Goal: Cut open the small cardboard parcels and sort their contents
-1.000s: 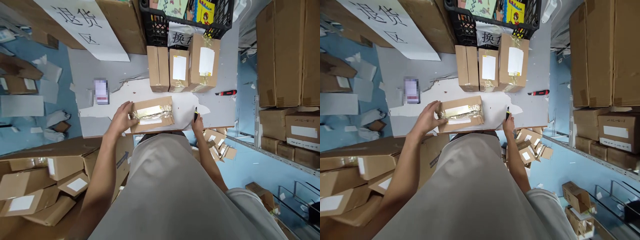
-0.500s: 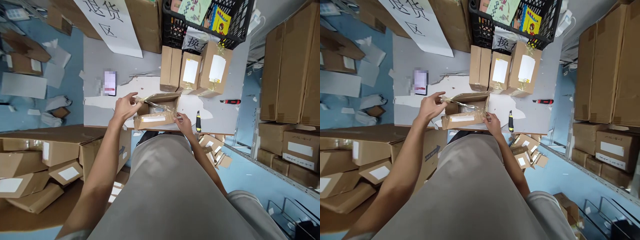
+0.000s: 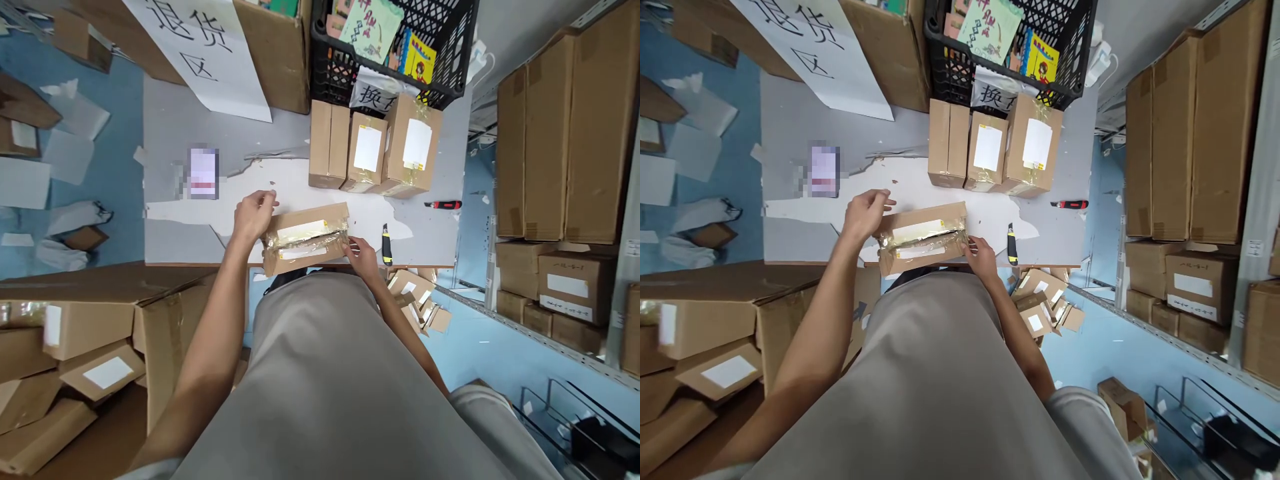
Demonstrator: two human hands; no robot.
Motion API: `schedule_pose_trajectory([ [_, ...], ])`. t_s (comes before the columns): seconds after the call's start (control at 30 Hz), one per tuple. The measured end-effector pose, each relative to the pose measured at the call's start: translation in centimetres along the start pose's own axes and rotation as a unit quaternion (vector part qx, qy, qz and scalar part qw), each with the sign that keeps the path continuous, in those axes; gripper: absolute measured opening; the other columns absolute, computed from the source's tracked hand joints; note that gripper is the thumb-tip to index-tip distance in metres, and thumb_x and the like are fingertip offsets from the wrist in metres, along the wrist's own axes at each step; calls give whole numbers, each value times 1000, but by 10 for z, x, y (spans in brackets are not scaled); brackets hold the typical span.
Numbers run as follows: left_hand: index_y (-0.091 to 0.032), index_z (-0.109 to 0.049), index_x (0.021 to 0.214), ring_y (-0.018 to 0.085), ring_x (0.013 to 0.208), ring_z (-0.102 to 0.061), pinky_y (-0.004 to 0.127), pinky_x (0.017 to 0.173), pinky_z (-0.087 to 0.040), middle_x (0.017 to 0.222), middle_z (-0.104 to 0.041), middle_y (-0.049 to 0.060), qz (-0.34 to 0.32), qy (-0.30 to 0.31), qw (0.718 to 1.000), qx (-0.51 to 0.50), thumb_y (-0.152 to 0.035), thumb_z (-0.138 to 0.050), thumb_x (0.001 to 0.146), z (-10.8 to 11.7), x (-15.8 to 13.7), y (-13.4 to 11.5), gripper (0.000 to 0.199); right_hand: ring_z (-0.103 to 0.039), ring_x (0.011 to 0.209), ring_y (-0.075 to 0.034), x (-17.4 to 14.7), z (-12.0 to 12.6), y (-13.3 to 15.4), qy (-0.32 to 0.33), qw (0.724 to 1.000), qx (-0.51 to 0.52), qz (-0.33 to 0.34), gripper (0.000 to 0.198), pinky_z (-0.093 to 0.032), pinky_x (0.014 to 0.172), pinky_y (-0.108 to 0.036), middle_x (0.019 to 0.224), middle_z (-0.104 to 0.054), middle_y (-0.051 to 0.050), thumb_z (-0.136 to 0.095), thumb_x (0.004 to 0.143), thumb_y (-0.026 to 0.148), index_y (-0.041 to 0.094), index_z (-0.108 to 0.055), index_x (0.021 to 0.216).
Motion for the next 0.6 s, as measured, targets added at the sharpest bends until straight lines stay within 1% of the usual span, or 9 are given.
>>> schedule_pose_trajectory([
  [0.03, -16, -75, 146, 38, 135, -74, 52, 123, -52, 143, -80, 19, -29, 26, 999, 23, -76, -59, 100, -4, -9, -2, 77, -83, 106, -28, -1, 0, 0, 0, 1000, 1, -4, 53, -72, 99, -46, 126, -82, -15, -63, 110, 67, 21, -79, 131],
  [0.1, -19, -63, 165, 48, 164, -50, 61, 136, -37, 171, -60, 21, -93, 90, 988, 85, -80, -80, 84, -14, -30, -3, 103, -84, 106, -28, -4, 0, 1, -4, 1000, 5, -9, 53, -72, 98, -47, 125, -82, -16, -63, 110, 67, 21, -78, 131],
  [0.17, -21, -54, 173, 54, 175, -28, 68, 141, -25, 184, -44, 21, -122, 124, 976, 133, -80, -89, 75, -19, -45, 2, 120, -83, 108, -28, -7, 0, 3, -13, 1000, 9, -9, 52, -72, 97, -46, 125, -82, -16, -62, 110, 67, 21, -79, 128],
  [0.23, -21, -55, 173, 53, 176, -25, 67, 142, -25, 185, -43, 20, -135, 124, 972, 148, -80, -84, 81, -17, -51, 5, 113, -83, 109, -28, -9, 0, 3, -18, 1000, 9, -10, 52, -73, 95, -44, 124, -82, -15, -61, 110, 68, 22, -79, 125],
  [0.33, -23, -66, 164, 47, 163, -51, 59, 134, -40, 170, -63, 16, -136, 103, 977, 129, -78, -60, 100, -5, -47, -1, 85, -82, 107, -27, -10, -2, 1, -18, 1000, 14, -10, 53, -73, 94, -43, 121, -80, -14, -59, 110, 71, 23, -80, 120],
  [0.4, -22, -76, 150, 43, 142, -69, 52, 123, -50, 150, -78, 14, -123, 85, 982, 117, -76, -46, 107, 6, -38, -8, 75, -82, 105, -27, -9, -3, -1, -21, 999, 25, -7, 56, -73, 93, -43, 120, -79, -14, -58, 110, 73, 23, -80, 119],
  [0.43, -21, -80, 141, 40, 131, -73, 49, 118, -53, 138, -82, 14, -119, 78, 983, 115, -75, -42, 108, 10, -34, -12, 74, -81, 104, -26, -9, -3, -1, -23, 999, 31, -6, 57, -73, 93, -43, 120, -79, -13, -58, 109, 74, 23, -80, 119],
  [0.5, -19, -84, 122, 35, 112, -75, 42, 108, -56, 116, -86, 12, -126, 73, 983, 112, -77, -42, 107, 14, -28, -21, 73, -81, 104, -26, -9, -4, 0, -24, 999, 42, -7, 58, -73, 92, -42, 119, -78, -12, -58, 108, 76, 23, -80, 118],
  [0.6, -19, -79, 98, 30, 97, -71, 38, 97, -57, 93, -80, 9, -142, 81, 983, 83, -81, -45, 105, 12, -21, -29, 71, -81, 101, -25, -13, -2, 8, -31, 999, 43, -3, 55, -73, 95, -42, 115, -78, -10, -60, 108, 74, 24, -82, 117],
])
Point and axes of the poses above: each hand's wrist, its own x-axis towards the middle knuckle, its own z-axis out of the back of the hand, y = z × x, the point moved 8 cm from there along x, towards the middle knuckle
